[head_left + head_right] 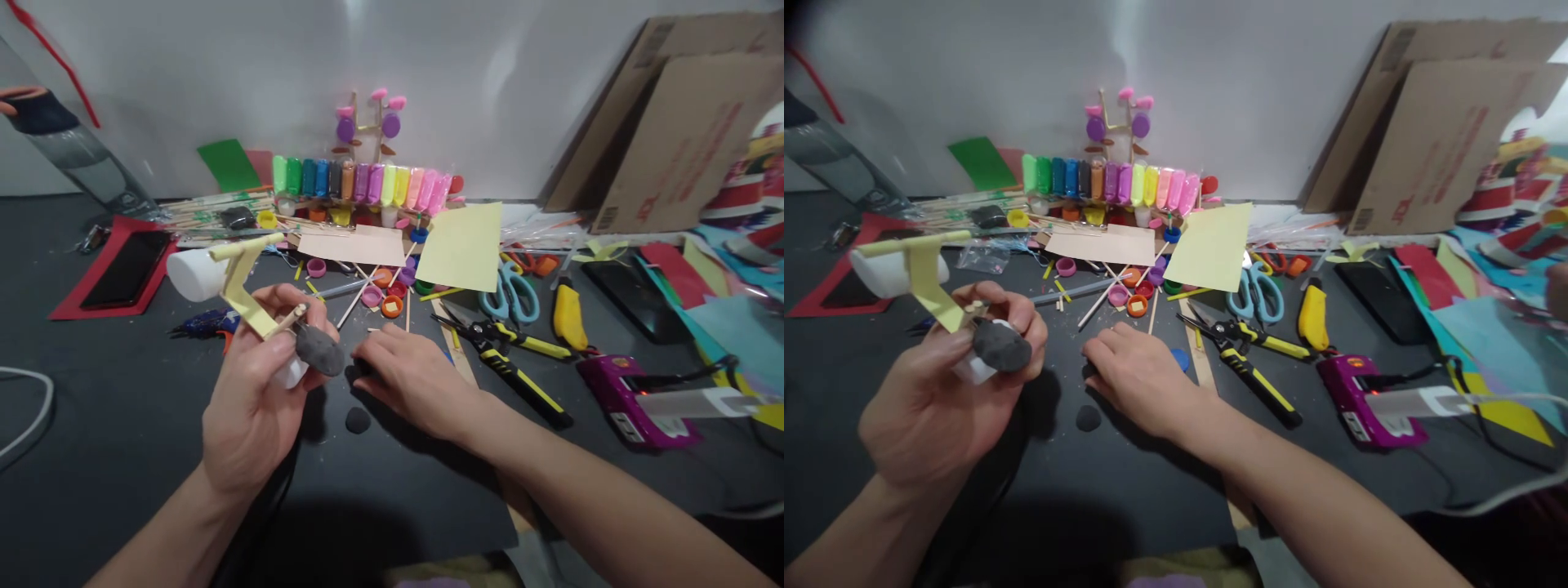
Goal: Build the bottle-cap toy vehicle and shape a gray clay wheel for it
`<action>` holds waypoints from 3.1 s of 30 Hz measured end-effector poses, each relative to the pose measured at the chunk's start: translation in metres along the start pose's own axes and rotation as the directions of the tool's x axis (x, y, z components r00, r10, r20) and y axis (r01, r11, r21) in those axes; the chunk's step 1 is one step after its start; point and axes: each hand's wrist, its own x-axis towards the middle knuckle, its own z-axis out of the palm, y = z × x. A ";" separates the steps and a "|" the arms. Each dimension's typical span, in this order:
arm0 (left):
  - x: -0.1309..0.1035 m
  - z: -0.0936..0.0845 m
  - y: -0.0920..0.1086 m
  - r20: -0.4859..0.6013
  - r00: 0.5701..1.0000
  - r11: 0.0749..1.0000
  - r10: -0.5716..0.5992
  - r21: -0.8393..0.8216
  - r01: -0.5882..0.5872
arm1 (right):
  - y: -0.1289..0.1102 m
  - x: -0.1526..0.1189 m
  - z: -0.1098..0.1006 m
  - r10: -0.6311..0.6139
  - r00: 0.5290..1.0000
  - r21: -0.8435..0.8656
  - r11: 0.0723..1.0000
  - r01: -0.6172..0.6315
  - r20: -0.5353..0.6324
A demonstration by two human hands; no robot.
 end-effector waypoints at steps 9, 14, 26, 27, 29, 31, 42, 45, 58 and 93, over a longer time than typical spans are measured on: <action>-0.001 0.003 -0.003 -0.035 0.999 0.999 -0.042 0.030 0.043 | 0.000 0.000 0.002 -0.063 0.989 -0.085 0.994 0.075 0.136; -0.001 0.004 -0.004 -0.034 0.999 0.998 -0.039 0.040 0.040 | -0.002 -0.001 -0.001 -0.144 0.978 -0.019 0.989 0.149 0.149; -0.003 -0.004 -0.015 0.153 0.988 0.996 -0.027 0.083 0.014 | -0.005 -0.008 -0.033 -0.106 0.936 0.282 0.937 0.207 -0.335; -0.005 -0.005 -0.017 0.161 0.986 0.995 -0.050 0.093 0.036 | -0.009 -0.009 -0.039 -0.068 0.900 0.354 0.905 0.238 -0.431; -0.008 -0.007 -0.021 0.148 0.984 0.989 -0.096 0.124 0.078 | -0.017 -0.012 -0.049 -0.049 0.859 0.415 0.860 0.295 -0.509; -0.010 -0.010 -0.024 0.138 0.981 0.981 -0.134 0.162 0.111 | -0.023 -0.014 -0.053 -0.081 0.862 0.386 0.871 0.305 -0.500; -0.010 -0.014 -0.030 0.193 0.979 0.982 -0.068 0.187 0.031 | -0.029 -0.012 -0.046 -0.001 0.909 0.484 0.846 0.223 -0.417; -0.011 -0.015 -0.032 0.171 0.983 0.979 -0.071 0.202 0.035 | -0.032 -0.012 -0.045 0.122 0.927 0.645 0.749 0.148 -0.355; -0.013 -0.005 -0.031 0.025 0.992 0.966 -0.122 0.233 0.113 | -0.043 -0.009 -0.037 0.469 0.881 0.977 0.208 -0.048 -0.057; -0.013 -0.003 -0.032 0.004 0.990 0.973 -0.143 0.185 0.140 | -0.035 -0.011 -0.037 0.294 0.905 0.800 0.595 0.077 -0.306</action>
